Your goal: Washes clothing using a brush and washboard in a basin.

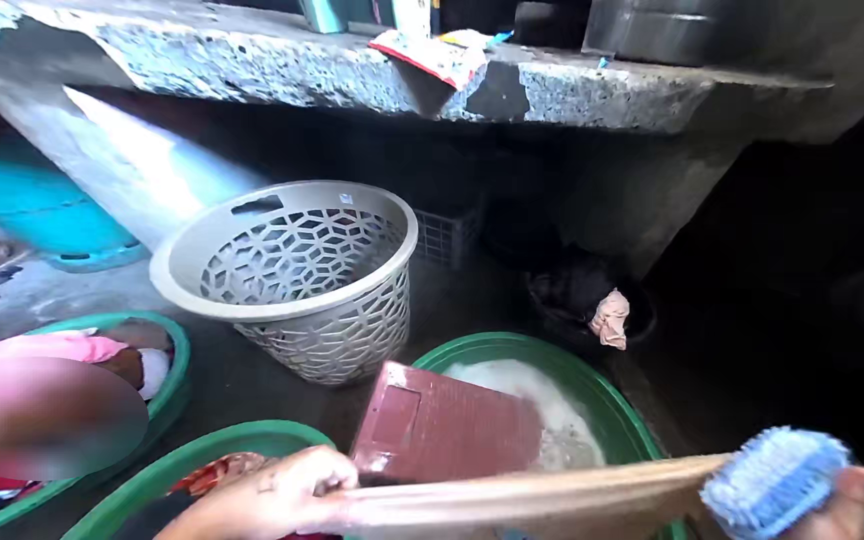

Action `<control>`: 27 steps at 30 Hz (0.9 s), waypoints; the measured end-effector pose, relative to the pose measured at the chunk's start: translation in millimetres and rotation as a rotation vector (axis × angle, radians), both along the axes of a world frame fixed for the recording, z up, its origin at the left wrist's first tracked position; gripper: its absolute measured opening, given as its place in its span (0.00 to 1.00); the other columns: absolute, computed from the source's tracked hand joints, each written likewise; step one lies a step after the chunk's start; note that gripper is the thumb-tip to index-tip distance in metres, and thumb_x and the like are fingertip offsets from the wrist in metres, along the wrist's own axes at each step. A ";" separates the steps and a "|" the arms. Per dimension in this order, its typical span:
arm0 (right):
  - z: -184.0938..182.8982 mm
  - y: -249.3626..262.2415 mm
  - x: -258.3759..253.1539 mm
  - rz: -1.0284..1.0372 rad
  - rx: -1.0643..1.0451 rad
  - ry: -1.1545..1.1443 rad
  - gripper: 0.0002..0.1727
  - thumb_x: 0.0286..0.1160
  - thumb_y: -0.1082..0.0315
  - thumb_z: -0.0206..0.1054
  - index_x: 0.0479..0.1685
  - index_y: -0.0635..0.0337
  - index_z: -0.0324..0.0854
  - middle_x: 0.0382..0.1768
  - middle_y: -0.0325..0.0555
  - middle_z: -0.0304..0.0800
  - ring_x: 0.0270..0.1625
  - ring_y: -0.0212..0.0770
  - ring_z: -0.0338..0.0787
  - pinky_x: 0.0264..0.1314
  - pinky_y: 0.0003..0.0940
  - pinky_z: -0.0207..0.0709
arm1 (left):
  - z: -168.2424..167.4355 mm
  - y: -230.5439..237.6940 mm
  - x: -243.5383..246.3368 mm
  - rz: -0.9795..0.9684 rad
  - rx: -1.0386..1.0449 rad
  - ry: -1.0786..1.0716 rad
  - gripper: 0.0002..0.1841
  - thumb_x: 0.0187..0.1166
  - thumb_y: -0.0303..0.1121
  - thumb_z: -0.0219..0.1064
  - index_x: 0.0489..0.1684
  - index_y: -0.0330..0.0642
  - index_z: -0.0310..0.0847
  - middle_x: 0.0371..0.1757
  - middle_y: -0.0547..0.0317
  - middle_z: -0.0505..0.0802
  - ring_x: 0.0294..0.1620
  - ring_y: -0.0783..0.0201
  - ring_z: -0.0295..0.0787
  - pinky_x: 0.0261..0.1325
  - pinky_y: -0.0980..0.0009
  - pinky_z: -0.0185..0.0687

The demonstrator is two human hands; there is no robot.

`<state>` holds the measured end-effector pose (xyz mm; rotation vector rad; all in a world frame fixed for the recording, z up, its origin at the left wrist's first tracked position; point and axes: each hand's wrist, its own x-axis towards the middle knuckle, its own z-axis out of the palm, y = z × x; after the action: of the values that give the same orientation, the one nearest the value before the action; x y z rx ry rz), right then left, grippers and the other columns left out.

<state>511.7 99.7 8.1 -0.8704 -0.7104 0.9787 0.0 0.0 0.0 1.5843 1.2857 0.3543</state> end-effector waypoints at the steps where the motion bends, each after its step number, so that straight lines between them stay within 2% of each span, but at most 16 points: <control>1: -22.6 14.8 -2.9 0.003 -0.066 0.007 0.31 0.88 0.34 0.34 0.58 0.46 0.73 0.37 0.22 0.93 0.40 0.23 0.93 0.42 0.27 0.91 | -11.3 5.8 -4.7 0.013 0.005 0.000 0.18 0.75 0.48 0.71 0.22 0.43 0.81 0.16 0.71 0.79 0.17 0.78 0.73 0.22 0.76 0.69; 3: -75.4 53.4 -10.2 0.064 -0.217 -0.060 0.33 0.89 0.34 0.34 0.59 0.49 0.73 0.33 0.25 0.92 0.35 0.23 0.93 0.38 0.27 0.91 | -40.2 28.2 -8.9 0.125 0.060 0.074 0.20 0.75 0.49 0.71 0.22 0.41 0.82 0.18 0.67 0.80 0.21 0.74 0.75 0.28 0.71 0.72; 4: -105.1 73.2 -15.5 0.093 -0.337 -0.175 0.32 0.91 0.38 0.34 0.62 0.55 0.72 0.32 0.28 0.90 0.33 0.25 0.91 0.36 0.28 0.90 | -55.8 44.3 -7.2 0.179 0.052 0.134 0.21 0.76 0.48 0.71 0.27 0.35 0.83 0.22 0.58 0.82 0.26 0.66 0.78 0.34 0.63 0.75; 6: -165.6 104.7 -32.2 0.090 -0.627 -0.473 0.28 0.93 0.47 0.49 0.61 0.67 0.75 0.31 0.46 0.88 0.29 0.37 0.88 0.31 0.39 0.86 | -88.9 75.5 4.4 0.211 -0.009 0.334 0.23 0.82 0.46 0.69 0.39 0.27 0.85 0.35 0.39 0.87 0.39 0.47 0.84 0.50 0.47 0.79; 7: -185.9 114.9 -43.9 0.102 -0.744 -0.636 0.29 0.87 0.51 0.62 0.68 0.73 0.72 0.40 0.58 0.88 0.37 0.48 0.89 0.41 0.49 0.85 | -101.7 88.5 13.7 0.187 -0.048 0.483 0.24 0.84 0.47 0.66 0.47 0.27 0.85 0.44 0.33 0.90 0.49 0.39 0.88 0.58 0.41 0.79; 8: -195.0 120.3 -62.0 0.128 -0.815 -0.776 0.38 0.78 0.54 0.73 0.77 0.75 0.64 0.53 0.69 0.87 0.52 0.59 0.90 0.57 0.59 0.83 | -108.9 98.0 23.5 0.143 -0.090 0.648 0.25 0.87 0.50 0.61 0.55 0.31 0.85 0.53 0.32 0.91 0.58 0.35 0.88 0.63 0.37 0.79; 9: -196.4 118.4 -89.7 0.149 -0.819 -0.896 0.45 0.71 0.56 0.78 0.80 0.76 0.60 0.58 0.74 0.85 0.59 0.66 0.89 0.64 0.64 0.81 | -114.0 101.4 32.2 0.122 -0.097 0.769 0.26 0.89 0.51 0.57 0.59 0.33 0.84 0.58 0.33 0.91 0.62 0.34 0.88 0.64 0.35 0.78; 11: -183.4 91.7 -170.0 0.287 -0.724 -1.007 0.43 0.70 0.55 0.79 0.77 0.77 0.65 0.57 0.72 0.88 0.59 0.64 0.90 0.65 0.61 0.82 | -124.3 90.8 42.2 0.173 0.015 0.889 0.25 0.89 0.50 0.57 0.55 0.33 0.85 0.55 0.34 0.92 0.58 0.34 0.90 0.58 0.34 0.80; 13: -165.0 45.3 -266.8 0.556 -0.594 -0.970 0.37 0.71 0.54 0.78 0.71 0.74 0.74 0.52 0.65 0.91 0.55 0.57 0.93 0.62 0.55 0.85 | -150.7 68.5 34.7 0.264 0.444 0.937 0.18 0.82 0.43 0.66 0.36 0.32 0.89 0.37 0.39 0.95 0.40 0.38 0.95 0.45 0.39 0.84; 15: -152.1 11.3 -331.0 0.823 -0.494 -1.040 0.35 0.73 0.49 0.75 0.71 0.68 0.77 0.46 0.59 0.94 0.49 0.55 0.95 0.55 0.55 0.87 | -172.8 55.1 21.7 0.351 0.776 0.940 0.15 0.72 0.37 0.64 0.24 0.35 0.88 0.28 0.45 0.94 0.31 0.43 0.94 0.39 0.41 0.81; 16: -154.4 7.7 -337.7 0.861 -0.462 -1.112 0.34 0.74 0.48 0.73 0.70 0.66 0.78 0.44 0.58 0.95 0.47 0.55 0.96 0.52 0.55 0.88 | -176.0 49.5 17.4 0.382 0.820 0.939 0.16 0.73 0.38 0.62 0.22 0.36 0.88 0.26 0.45 0.93 0.29 0.43 0.93 0.38 0.41 0.80; 17: -161.8 11.5 -326.2 0.854 -0.505 -1.125 0.35 0.75 0.48 0.72 0.73 0.66 0.77 0.45 0.58 0.95 0.49 0.55 0.96 0.54 0.56 0.87 | -176.9 43.2 14.0 0.397 0.826 0.942 0.19 0.76 0.42 0.61 0.20 0.36 0.86 0.24 0.46 0.92 0.27 0.44 0.92 0.37 0.41 0.78; 20: -220.2 40.8 -220.3 0.567 -0.752 -1.193 0.37 0.75 0.47 0.72 0.75 0.67 0.77 0.49 0.62 0.94 0.52 0.60 0.94 0.58 0.63 0.83 | -174.1 35.5 13.9 0.438 0.762 0.917 0.22 0.76 0.45 0.57 0.15 0.38 0.81 0.19 0.48 0.88 0.23 0.45 0.89 0.34 0.42 0.76; 23: -261.7 73.4 -119.7 0.356 -0.916 -1.319 0.40 0.77 0.45 0.70 0.80 0.67 0.71 0.59 0.69 0.90 0.61 0.68 0.90 0.65 0.71 0.77 | -166.3 40.8 20.3 0.483 0.653 0.842 0.19 0.72 0.41 0.64 0.12 0.37 0.78 0.17 0.46 0.86 0.22 0.44 0.87 0.35 0.39 0.75; 25: -252.6 83.1 -121.6 0.390 -0.970 -1.293 0.39 0.79 0.46 0.69 0.80 0.67 0.70 0.62 0.69 0.88 0.65 0.67 0.89 0.68 0.67 0.78 | -159.1 40.6 23.2 0.488 0.567 0.823 0.17 0.70 0.38 0.69 0.15 0.35 0.80 0.20 0.44 0.88 0.25 0.42 0.89 0.39 0.37 0.76; 27: -212.2 71.3 -185.7 0.464 -0.832 -1.140 0.35 0.76 0.51 0.73 0.73 0.71 0.75 0.55 0.67 0.90 0.58 0.63 0.91 0.64 0.63 0.82 | -157.3 44.4 24.9 0.486 0.540 0.802 0.16 0.72 0.36 0.70 0.18 0.33 0.83 0.23 0.41 0.90 0.28 0.40 0.91 0.44 0.36 0.77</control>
<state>325.9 171.0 -204.1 -2.1303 -1.5542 1.1625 24.9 44.4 -157.3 1.9353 2.3641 0.4014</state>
